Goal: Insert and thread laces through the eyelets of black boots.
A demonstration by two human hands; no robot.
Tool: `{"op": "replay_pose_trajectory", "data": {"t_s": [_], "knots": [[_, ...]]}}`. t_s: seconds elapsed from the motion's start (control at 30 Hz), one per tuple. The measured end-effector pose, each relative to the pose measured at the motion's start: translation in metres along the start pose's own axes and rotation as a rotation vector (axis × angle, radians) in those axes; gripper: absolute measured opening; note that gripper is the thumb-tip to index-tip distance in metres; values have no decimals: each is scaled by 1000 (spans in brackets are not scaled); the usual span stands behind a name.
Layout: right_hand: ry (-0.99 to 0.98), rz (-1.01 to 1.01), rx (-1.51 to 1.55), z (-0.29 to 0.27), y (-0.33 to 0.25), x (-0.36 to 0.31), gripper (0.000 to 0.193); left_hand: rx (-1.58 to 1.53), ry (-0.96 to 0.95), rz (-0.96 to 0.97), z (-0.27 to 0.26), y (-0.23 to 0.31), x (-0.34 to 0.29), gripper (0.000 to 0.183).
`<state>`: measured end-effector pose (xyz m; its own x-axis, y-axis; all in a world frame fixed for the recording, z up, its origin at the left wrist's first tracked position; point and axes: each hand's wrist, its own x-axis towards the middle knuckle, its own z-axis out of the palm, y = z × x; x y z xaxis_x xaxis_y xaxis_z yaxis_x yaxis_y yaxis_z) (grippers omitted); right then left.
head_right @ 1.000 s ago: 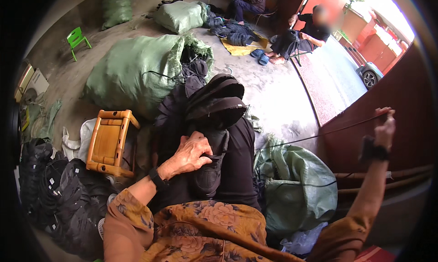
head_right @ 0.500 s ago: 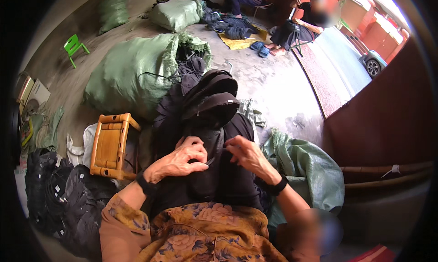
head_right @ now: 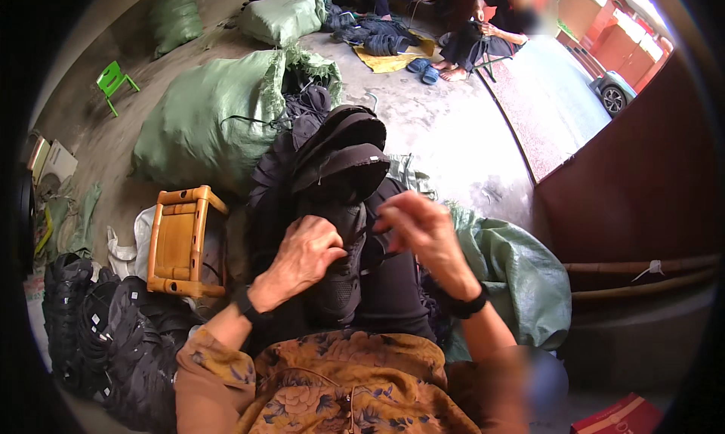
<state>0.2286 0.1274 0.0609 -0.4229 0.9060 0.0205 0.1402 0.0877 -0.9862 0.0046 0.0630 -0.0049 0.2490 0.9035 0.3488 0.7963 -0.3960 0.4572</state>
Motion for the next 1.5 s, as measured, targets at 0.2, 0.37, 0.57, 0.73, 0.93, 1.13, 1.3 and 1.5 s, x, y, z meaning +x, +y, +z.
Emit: {"op": "replay_pose_trajectory", "data": {"t_s": [0.2, 0.37, 0.57, 0.73, 0.93, 1.13, 1.3, 1.5], "knots": [[380, -10, -49, -63, 29, -16, 15, 397, -41, 255, -25, -15, -1, 12], [4, 93, -17, -19, 53, -26, 12, 283, -164, 260, -19, -21, 9, 15], [-174, 249, 175, 38, 58, -18, 15, -813, -319, -276, -26, -34, 25, 26], [-300, 269, 497, 90, 53, -5, 20, -1069, -238, -386, -28, -33, 23, 26], [-96, 386, 365, 56, 22, 9, 25, -391, -38, -68, -26, -19, 4, 34], [241, -108, 323, -97, -34, 24, 24, 163, 167, 191, 1, -11, -11, 18], [412, -408, 518, -300, -109, 21, 28, 291, 170, 289, 1, -22, -15, 15], [411, -442, 263, -455, -193, 7, 30, 392, 83, 520, -12, -40, -25, 6]]}}
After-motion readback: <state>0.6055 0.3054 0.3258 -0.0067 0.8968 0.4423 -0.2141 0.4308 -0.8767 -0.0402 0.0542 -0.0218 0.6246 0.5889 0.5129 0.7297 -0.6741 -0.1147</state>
